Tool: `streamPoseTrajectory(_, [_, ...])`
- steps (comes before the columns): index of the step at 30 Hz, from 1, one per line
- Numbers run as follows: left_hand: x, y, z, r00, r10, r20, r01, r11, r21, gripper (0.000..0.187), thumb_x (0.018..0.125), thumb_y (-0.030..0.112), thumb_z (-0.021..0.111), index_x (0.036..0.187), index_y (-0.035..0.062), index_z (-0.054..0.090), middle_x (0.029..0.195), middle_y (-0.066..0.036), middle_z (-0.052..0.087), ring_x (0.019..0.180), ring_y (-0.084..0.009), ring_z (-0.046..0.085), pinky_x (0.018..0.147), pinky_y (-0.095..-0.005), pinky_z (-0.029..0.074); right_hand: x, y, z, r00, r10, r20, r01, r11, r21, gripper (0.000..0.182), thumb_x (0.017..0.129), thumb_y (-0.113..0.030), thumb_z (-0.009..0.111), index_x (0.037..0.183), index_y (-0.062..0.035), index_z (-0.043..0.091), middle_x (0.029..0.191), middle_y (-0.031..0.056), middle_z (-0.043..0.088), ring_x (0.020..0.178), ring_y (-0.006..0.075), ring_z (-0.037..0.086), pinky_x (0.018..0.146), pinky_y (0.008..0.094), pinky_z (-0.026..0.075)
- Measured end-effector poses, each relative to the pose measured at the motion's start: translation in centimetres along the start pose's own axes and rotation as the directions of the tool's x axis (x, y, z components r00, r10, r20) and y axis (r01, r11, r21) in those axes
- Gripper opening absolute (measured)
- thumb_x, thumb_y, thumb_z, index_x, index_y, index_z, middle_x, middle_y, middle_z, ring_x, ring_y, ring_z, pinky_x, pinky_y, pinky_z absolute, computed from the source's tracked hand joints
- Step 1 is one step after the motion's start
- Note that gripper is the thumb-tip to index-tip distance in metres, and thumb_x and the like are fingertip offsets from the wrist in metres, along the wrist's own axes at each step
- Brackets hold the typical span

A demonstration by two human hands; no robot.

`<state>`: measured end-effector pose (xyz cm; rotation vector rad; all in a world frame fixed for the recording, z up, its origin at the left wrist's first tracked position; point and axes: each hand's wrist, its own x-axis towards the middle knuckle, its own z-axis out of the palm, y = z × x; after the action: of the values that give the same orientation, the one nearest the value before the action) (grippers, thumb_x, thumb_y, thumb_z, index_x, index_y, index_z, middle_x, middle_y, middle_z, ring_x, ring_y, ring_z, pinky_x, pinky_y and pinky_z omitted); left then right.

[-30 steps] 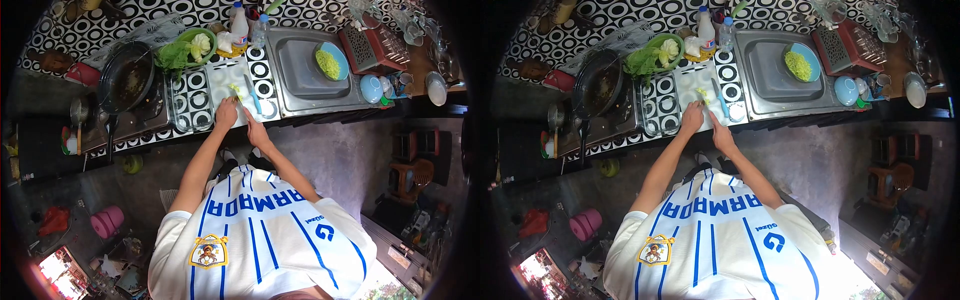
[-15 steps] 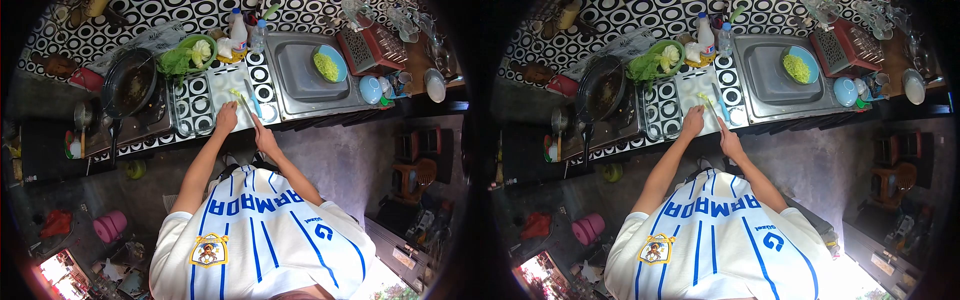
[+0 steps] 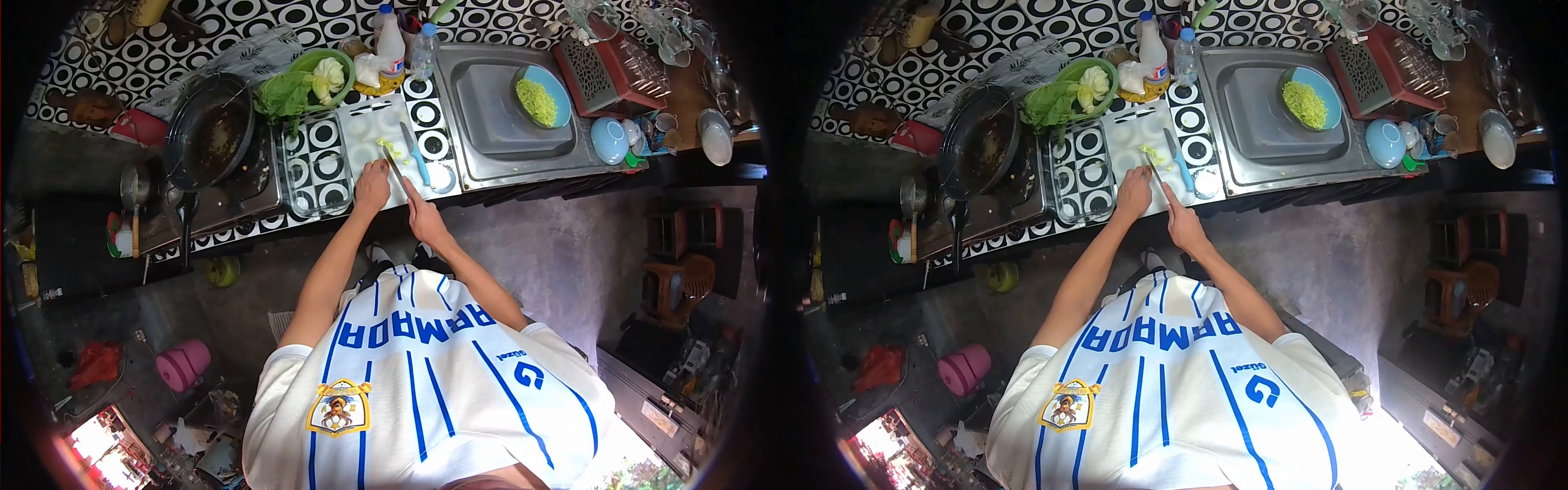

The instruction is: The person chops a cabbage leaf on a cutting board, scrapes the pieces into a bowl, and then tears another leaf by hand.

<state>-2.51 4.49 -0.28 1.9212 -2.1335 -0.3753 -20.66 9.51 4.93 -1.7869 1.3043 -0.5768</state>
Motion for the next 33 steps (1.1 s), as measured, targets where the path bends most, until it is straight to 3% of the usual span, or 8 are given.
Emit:
streamPoseTrajectory(22, [-0.1,0.0,-0.3,0.998,0.027,-0.055,-0.030,0.998,-0.056,0.040,0.084,0.005,0.055,0.123,0.0014,0.064,0.125,-0.010,0.060,0.112,-0.0325,0.056,0.096,-0.0406,0.052,-0.1,0.2,0.0,0.999,0.041,0.028,-0.041,0.999,0.014,0.053,0.104,-0.015,0.042,0.156,-0.0222,0.031,0.082,0.0368,0.062,0.084,0.0565,0.059,0.073,0.0608,0.044])
streamPoseTrajectory(33, [0.2,-0.2,0.2,0.997,0.027,-0.072,-0.030,0.999,-0.036,0.043,0.084,0.006,0.055,0.126,0.0017,0.063,0.129,-0.011,0.060,0.113,-0.0321,0.055,0.096,-0.0401,0.051,1.9,1.4,0.4,0.999,0.020,0.026,-0.022,0.998,0.053,0.054,0.104,-0.012,0.041,0.156,-0.0201,0.031,0.075,0.0344,0.060,0.074,0.0551,0.060,0.068,0.0551,0.046])
